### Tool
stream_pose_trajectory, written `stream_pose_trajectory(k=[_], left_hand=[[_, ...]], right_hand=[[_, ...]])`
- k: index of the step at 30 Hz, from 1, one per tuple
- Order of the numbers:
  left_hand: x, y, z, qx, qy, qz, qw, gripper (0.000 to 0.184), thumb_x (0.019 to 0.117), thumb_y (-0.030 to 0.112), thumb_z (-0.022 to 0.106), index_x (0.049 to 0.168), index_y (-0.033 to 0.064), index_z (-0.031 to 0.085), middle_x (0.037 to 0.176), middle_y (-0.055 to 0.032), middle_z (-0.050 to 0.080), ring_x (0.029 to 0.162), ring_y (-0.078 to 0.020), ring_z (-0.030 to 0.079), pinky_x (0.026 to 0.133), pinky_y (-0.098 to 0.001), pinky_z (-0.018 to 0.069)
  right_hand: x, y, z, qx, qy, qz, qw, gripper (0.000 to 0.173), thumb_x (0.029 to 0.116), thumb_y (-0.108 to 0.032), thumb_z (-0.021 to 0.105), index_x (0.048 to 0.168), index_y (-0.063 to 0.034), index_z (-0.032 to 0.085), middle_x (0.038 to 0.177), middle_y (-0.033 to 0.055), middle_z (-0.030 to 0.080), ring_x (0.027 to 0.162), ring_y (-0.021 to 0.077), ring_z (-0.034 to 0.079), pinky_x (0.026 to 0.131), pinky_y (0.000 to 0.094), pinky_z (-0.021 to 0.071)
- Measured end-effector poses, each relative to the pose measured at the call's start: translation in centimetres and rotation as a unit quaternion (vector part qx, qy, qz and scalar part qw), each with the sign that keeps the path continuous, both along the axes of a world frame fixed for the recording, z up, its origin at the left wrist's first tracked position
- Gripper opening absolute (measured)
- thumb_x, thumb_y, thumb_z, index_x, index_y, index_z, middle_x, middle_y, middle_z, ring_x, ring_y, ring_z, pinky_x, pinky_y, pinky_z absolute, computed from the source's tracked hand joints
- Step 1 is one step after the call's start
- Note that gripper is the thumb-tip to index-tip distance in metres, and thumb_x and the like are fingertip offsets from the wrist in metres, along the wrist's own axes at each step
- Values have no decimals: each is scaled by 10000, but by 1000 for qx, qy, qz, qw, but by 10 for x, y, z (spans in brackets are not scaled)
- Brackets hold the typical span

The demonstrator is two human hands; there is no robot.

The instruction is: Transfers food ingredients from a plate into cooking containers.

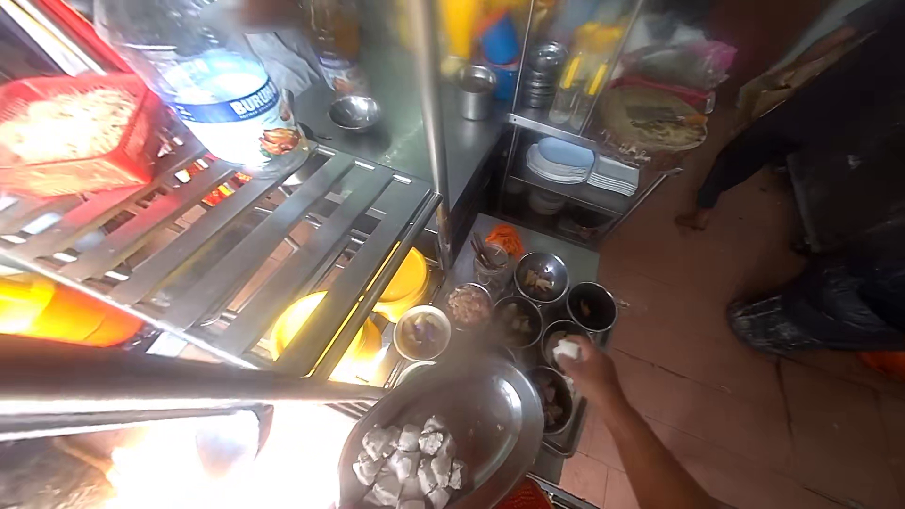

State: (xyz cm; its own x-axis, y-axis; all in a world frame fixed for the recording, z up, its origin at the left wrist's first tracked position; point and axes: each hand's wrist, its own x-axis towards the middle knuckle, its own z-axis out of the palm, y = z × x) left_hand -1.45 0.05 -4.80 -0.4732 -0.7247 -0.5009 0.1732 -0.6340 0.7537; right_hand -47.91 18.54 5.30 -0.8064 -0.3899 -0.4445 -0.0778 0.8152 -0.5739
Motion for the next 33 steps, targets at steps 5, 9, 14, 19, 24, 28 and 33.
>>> stream_pose_trajectory(k=[5, 9, 14, 19, 24, 28, 33], left_hand=[[-31, 6, 70, 61, -53, 20, 997, 254, 679, 6, 612, 930, 17, 649, 887, -150, 720, 827, -247, 714, 727, -469, 600], [-38, 6, 66, 76, -41, 20, 996, 294, 691, 19, 608, 982, -16, 635, 935, -195, 715, 855, -285, 719, 737, -495, 605], [-53, 9, 78, 76, -27, -4, 997, 232, 711, 20, 596, 935, 2, 655, 899, -169, 721, 820, -257, 720, 724, -465, 605], [-57, 10, 83, 67, -32, -24, 997, 293, 680, -6, 593, 969, -13, 645, 926, -172, 717, 855, -257, 717, 740, -458, 599], [-48, 7, 82, 76, -30, -5, 997, 278, 699, -10, 593, 972, -10, 643, 928, -174, 720, 846, -259, 719, 728, -460, 604], [-47, 5, 81, 86, -32, 4, 996, 234, 696, -6, 588, 922, 0, 648, 889, -165, 721, 807, -247, 719, 702, -446, 606], [-50, 1, 83, 75, -30, -1, 997, 225, 684, -10, 592, 898, 5, 660, 882, -161, 722, 804, -239, 717, 701, -437, 601]], right_hand=[[-9, -13, 5, 35, 80, 89, 992, 703, 951, -294, 721, 1548, -74, 423, 1494, 269, 475, 1321, 442, 533, 1067, 650, 456], [62, -42, 61, -125, 42, 191, 973, 343, 1013, -296, 600, 1319, -150, 655, 1127, 50, 726, 971, 174, 724, 857, 435, 627], [151, -88, 84, 13, -42, 434, 900, 588, 972, -421, 639, 1517, -252, 499, 1384, 123, 588, 1097, 272, 667, 935, 479, 574], [174, -103, 56, 49, -60, 419, 905, 455, 900, -289, 694, 1341, -188, 641, 1370, 171, 543, 1143, 287, 633, 956, 443, 563], [137, -81, 34, -208, -245, 248, 914, 436, 837, -253, 784, 1238, -130, 666, 1201, 78, 650, 1029, 182, 679, 854, 367, 620], [121, -68, 41, -344, -546, 75, 760, 454, 962, -192, 465, 1405, -94, 482, 1305, 219, 594, 1060, 394, 660, 814, 564, 587], [122, -65, 29, -401, -649, 17, 646, 509, 983, -482, 482, 1327, -131, 609, 1427, 235, 541, 1226, 453, 584, 942, 625, 522]])
